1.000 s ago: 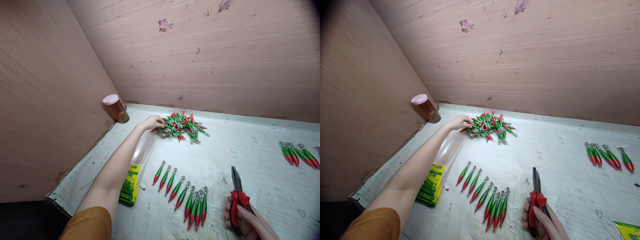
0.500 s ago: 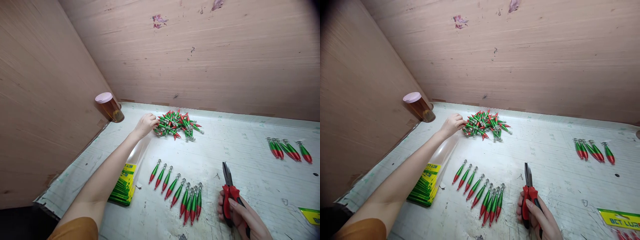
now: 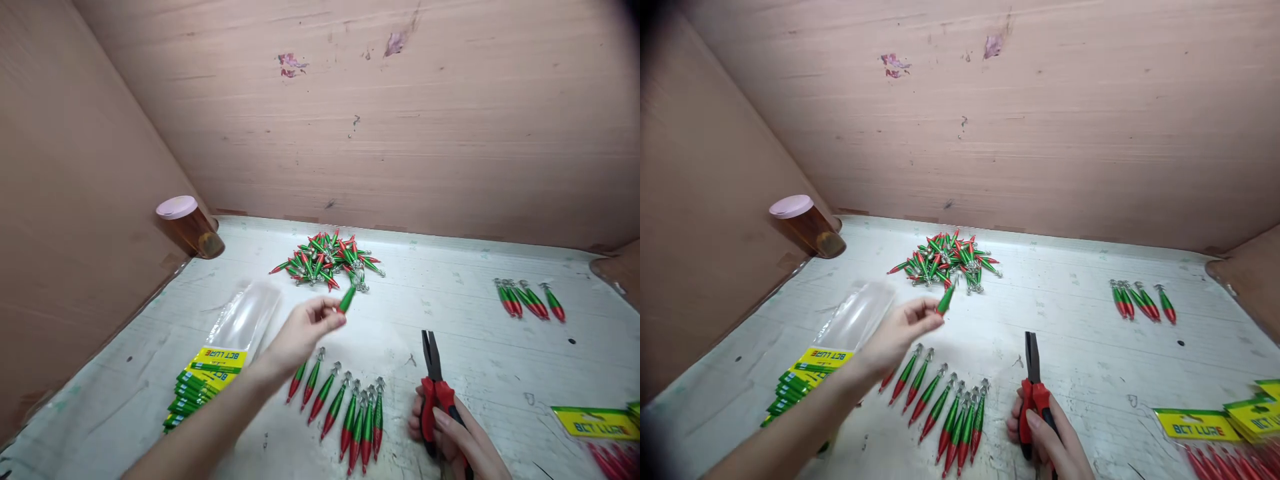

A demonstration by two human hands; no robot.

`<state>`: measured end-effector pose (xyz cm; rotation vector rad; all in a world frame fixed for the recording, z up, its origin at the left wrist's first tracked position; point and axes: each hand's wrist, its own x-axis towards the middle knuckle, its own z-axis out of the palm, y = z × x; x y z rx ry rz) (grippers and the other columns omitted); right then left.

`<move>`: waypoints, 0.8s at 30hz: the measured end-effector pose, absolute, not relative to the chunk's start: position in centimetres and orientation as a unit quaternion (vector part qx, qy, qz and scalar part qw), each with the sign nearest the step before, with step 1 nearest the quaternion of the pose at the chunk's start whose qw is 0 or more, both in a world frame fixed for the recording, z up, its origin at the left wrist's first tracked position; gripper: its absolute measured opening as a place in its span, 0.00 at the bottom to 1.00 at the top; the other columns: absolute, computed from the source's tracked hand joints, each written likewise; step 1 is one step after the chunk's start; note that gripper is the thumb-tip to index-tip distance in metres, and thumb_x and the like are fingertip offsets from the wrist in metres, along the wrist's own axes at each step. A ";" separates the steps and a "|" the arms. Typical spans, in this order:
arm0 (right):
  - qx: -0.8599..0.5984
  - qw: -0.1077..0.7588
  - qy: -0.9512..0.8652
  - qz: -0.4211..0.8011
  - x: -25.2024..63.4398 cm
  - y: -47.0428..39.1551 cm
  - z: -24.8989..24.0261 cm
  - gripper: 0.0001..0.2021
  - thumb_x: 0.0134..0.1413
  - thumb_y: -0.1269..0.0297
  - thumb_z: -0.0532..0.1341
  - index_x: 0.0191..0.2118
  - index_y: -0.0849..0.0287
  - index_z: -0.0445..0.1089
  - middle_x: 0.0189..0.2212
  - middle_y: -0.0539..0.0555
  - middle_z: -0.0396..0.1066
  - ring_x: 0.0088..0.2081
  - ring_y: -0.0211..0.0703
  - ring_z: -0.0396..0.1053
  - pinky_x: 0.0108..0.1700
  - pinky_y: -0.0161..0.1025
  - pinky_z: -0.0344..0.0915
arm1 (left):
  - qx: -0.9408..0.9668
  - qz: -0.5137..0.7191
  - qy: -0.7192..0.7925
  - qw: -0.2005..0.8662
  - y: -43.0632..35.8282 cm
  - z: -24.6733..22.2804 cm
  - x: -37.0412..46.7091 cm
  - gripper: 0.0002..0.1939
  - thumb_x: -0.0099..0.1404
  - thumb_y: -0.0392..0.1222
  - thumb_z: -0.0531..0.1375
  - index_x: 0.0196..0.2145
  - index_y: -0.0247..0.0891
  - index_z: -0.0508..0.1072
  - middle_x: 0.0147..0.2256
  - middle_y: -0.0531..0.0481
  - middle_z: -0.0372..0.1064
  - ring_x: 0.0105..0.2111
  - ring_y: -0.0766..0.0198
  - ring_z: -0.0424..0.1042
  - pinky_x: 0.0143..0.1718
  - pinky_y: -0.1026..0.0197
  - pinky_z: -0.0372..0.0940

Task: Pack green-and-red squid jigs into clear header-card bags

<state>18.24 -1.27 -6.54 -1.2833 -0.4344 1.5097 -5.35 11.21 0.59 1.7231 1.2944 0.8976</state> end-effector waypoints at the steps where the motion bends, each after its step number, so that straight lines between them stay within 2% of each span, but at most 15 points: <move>1: -0.539 0.528 -0.195 0.627 18.2 -1.3 -6.5 0.19 0.47 0.52 0.68 0.41 0.58 0.74 0.33 0.54 0.74 0.33 0.47 0.72 0.37 0.41 0.70 | 0.598 0.360 0.487 0.525 9.4 0.6 -4.4 0.12 0.62 0.45 0.61 0.39 0.35 0.75 0.28 0.50 0.71 0.29 0.65 0.69 0.34 0.62 0.65; 2: -0.540 0.527 -0.208 0.622 18.2 -1.3 -6.3 0.19 0.48 0.51 0.67 0.42 0.58 0.73 0.34 0.55 0.74 0.35 0.48 0.72 0.40 0.43 0.70 | 0.510 0.369 0.464 0.624 7.7 0.6 -3.6 0.12 0.60 0.47 0.64 0.38 0.36 0.75 0.28 0.51 0.71 0.29 0.66 0.69 0.35 0.63 0.64; 3: -0.540 0.524 -0.222 0.620 18.2 -1.4 -6.2 0.19 0.49 0.50 0.66 0.42 0.58 0.73 0.35 0.55 0.74 0.36 0.49 0.72 0.43 0.44 0.69 | 0.445 0.377 0.447 0.678 6.4 0.6 -3.1 0.13 0.58 0.47 0.66 0.37 0.36 0.76 0.29 0.51 0.71 0.30 0.67 0.68 0.37 0.63 0.63; 5: -0.536 0.518 -0.248 0.619 18.1 -1.4 -5.9 0.18 0.51 0.49 0.64 0.42 0.57 0.73 0.34 0.54 0.73 0.36 0.48 0.72 0.44 0.44 0.68 | 0.360 0.390 0.430 0.730 4.6 0.6 -2.3 0.13 0.55 0.47 0.68 0.36 0.38 0.78 0.31 0.51 0.71 0.32 0.67 0.68 0.40 0.64 0.61; 14: -0.546 0.491 -0.304 0.607 18.2 -1.5 -6.3 0.17 0.54 0.49 0.63 0.43 0.56 0.72 0.36 0.55 0.73 0.38 0.47 0.71 0.43 0.40 0.67 | 0.277 0.375 0.432 0.772 2.5 -1.1 -1.2 0.17 0.56 0.51 0.67 0.39 0.38 0.80 0.30 0.48 0.73 0.33 0.64 0.69 0.39 0.64 0.61; 20: -0.554 0.492 -0.267 0.617 18.1 -1.5 -5.9 0.17 0.55 0.49 0.62 0.44 0.56 0.72 0.36 0.53 0.73 0.37 0.46 0.71 0.44 0.41 0.67 | 0.309 0.386 0.448 0.745 2.2 -0.4 -1.0 0.14 0.53 0.49 0.69 0.36 0.39 0.79 0.37 0.47 0.73 0.35 0.63 0.69 0.40 0.63 0.63; 24: -0.558 0.490 -0.272 0.612 18.2 -1.5 -6.0 0.18 0.55 0.50 0.62 0.44 0.57 0.71 0.36 0.54 0.73 0.37 0.47 0.72 0.46 0.44 0.67 | 0.336 0.388 0.458 0.726 2.1 -0.3 -1.0 0.13 0.52 0.48 0.70 0.33 0.39 0.78 0.32 0.47 0.71 0.35 0.61 0.68 0.40 0.61 0.63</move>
